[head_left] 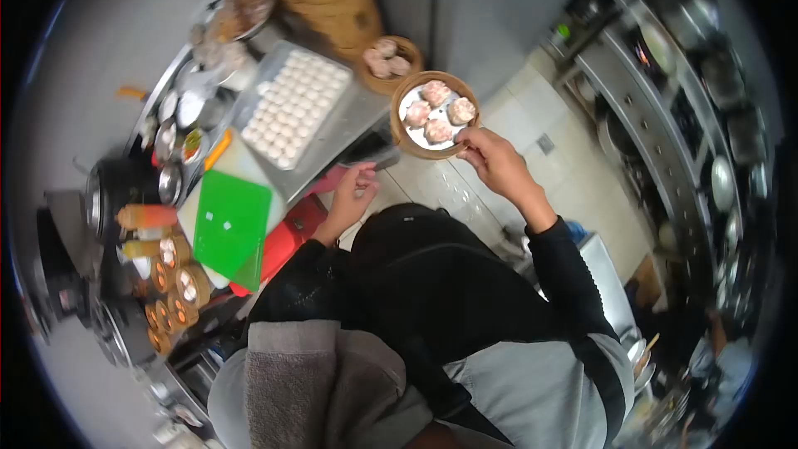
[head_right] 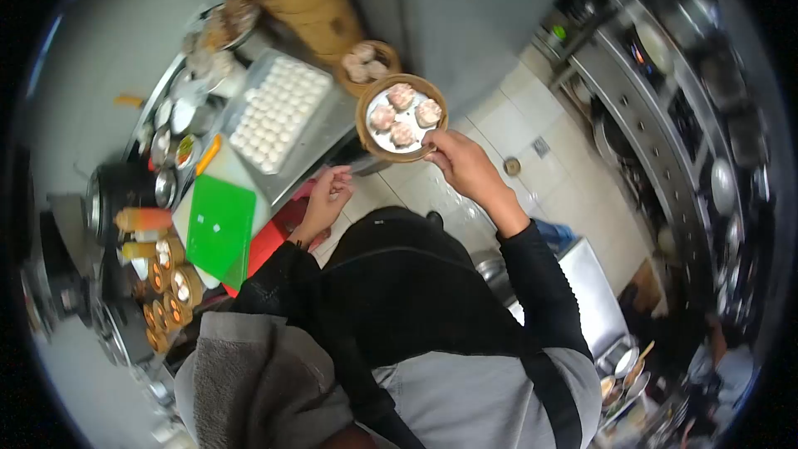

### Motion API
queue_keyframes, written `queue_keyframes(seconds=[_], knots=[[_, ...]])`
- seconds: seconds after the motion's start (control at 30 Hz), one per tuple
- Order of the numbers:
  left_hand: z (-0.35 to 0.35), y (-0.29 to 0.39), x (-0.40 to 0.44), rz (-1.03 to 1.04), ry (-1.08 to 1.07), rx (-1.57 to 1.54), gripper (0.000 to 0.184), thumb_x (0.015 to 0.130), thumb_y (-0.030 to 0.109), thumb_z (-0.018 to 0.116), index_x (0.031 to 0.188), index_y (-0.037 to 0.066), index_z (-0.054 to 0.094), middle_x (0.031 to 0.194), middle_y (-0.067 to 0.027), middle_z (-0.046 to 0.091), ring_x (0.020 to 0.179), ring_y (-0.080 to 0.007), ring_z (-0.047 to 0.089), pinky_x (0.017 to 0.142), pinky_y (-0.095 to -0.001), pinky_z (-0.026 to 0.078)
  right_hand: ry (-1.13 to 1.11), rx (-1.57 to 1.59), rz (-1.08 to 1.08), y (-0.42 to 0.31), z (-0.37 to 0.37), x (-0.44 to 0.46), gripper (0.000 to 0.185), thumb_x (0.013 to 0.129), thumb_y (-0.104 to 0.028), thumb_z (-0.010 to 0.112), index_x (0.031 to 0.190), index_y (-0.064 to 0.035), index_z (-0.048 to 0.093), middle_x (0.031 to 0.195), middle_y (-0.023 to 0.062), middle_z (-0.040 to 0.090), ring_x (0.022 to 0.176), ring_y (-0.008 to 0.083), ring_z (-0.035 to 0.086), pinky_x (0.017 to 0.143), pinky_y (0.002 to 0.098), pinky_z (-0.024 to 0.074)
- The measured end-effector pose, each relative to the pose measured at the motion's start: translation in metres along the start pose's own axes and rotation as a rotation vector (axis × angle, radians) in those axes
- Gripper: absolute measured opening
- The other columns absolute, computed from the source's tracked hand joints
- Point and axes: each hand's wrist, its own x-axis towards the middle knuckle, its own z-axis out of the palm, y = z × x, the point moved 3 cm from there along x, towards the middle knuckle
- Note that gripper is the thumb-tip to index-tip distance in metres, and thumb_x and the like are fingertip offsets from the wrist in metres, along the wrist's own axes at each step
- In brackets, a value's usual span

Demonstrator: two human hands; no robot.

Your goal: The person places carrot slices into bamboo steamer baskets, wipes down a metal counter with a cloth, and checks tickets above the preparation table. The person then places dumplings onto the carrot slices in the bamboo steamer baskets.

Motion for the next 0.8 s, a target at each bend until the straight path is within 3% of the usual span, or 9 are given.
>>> queue_keyframes(seconds=[0.1,0.27,0.43,0.6,0.67,0.7,0.77,0.8], knots=[[0.045,-0.049,0.022,-0.103,-0.062,0.022,0.041,0.087,0.002,0.064,0.127,0.005,0.056,0.107,-0.0095,0.064,0.088,-0.0153,0.065,0.081,-0.0299,0.053,0.015,-0.098,0.052,0.024,-0.032,-0.044,0.024,0.087,-0.007,0.066,0.11,-0.0108,0.058,0.095,0.0131,0.061,0.088,0.0355,0.062,0.073,0.0436,0.0501],[0.112,-0.069,0.086,-0.277,-0.158,0.101,0.042,0.086,0.005,0.066,0.127,0.006,0.056,0.101,-0.0069,0.063,0.082,-0.0142,0.061,0.078,-0.0274,0.05,0.146,-0.134,0.181,0.079,-0.086,-0.083,0.018,0.089,-0.012,0.063,0.107,-0.0116,0.059,0.087,0.014,0.057,0.088,0.0363,0.059,0.074,0.0453,0.0477],[0.203,-0.094,0.201,-0.184,-0.418,0.082,0.04,0.086,0.008,0.068,0.124,0.005,0.056,0.095,-0.0062,0.064,0.084,-0.015,0.061,0.079,-0.0287,0.051,0.267,-0.2,0.37,0.142,-0.148,-0.109,0.019,0.088,-0.012,0.064,0.106,-0.0101,0.058,0.089,0.0164,0.058,0.088,0.0391,0.058,0.074,0.0473,0.0471],[0.31,-0.059,0.322,-0.056,-0.579,0.182,0.039,0.087,0.014,0.069,0.122,0.002,0.056,0.092,-0.007,0.064,0.076,-0.0169,0.063,0.07,-0.031,0.052,0.484,-0.246,0.646,0.184,-0.205,-0.136,0.02,0.089,-0.008,0.066,0.107,-0.0066,0.059,0.09,0.0166,0.06,0.083,0.0376,0.06,0.073,0.0437,0.0491],[0.364,-0.053,0.367,-0.488,-0.592,-0.056,0.038,0.088,0.017,0.069,0.122,0.005,0.055,0.093,-0.0066,0.062,0.074,-0.0157,0.062,0.065,-0.029,0.05,0.595,-0.239,0.725,0.202,-0.219,-0.152,0.021,0.088,-0.009,0.066,0.108,-0.0062,0.058,0.092,0.0172,0.061,0.084,0.0381,0.06,0.073,0.0444,0.0493],[0.385,-0.044,0.381,-0.476,-0.609,-0.059,0.038,0.088,0.017,0.069,0.122,0.005,0.055,0.093,-0.0066,0.062,0.074,-0.0157,0.062,0.065,-0.029,0.05,0.677,-0.204,0.795,0.206,-0.222,-0.161,0.022,0.088,-0.009,0.066,0.108,-0.0059,0.058,0.094,0.0178,0.061,0.084,0.0387,0.06,0.074,0.045,0.0495],[0.423,-0.031,0.403,-0.763,-0.677,-0.178,0.039,0.088,0.019,0.069,0.123,0.007,0.053,0.094,-0.0067,0.061,0.074,-0.0148,0.061,0.061,-0.0269,0.048,0.75,-0.196,0.897,0.213,-0.24,-0.168,0.022,0.088,-0.009,0.066,0.109,-0.0048,0.058,0.093,0.0181,0.062,0.083,0.0376,0.061,0.073,0.0438,0.0498],[0.444,-0.03,0.416,-0.759,-0.722,-0.143,0.043,0.089,0.021,0.069,0.125,0.006,0.051,0.094,-0.0064,0.062,0.074,-0.0141,0.061,0.06,-0.0258,0.048,0.805,-0.18,0.992,0.219,-0.247,-0.173,0.022,0.088,-0.008,0.066,0.109,-0.0037,0.057,0.093,0.0184,0.062,0.082,0.0366,0.062,0.073,0.0426,0.0502]])
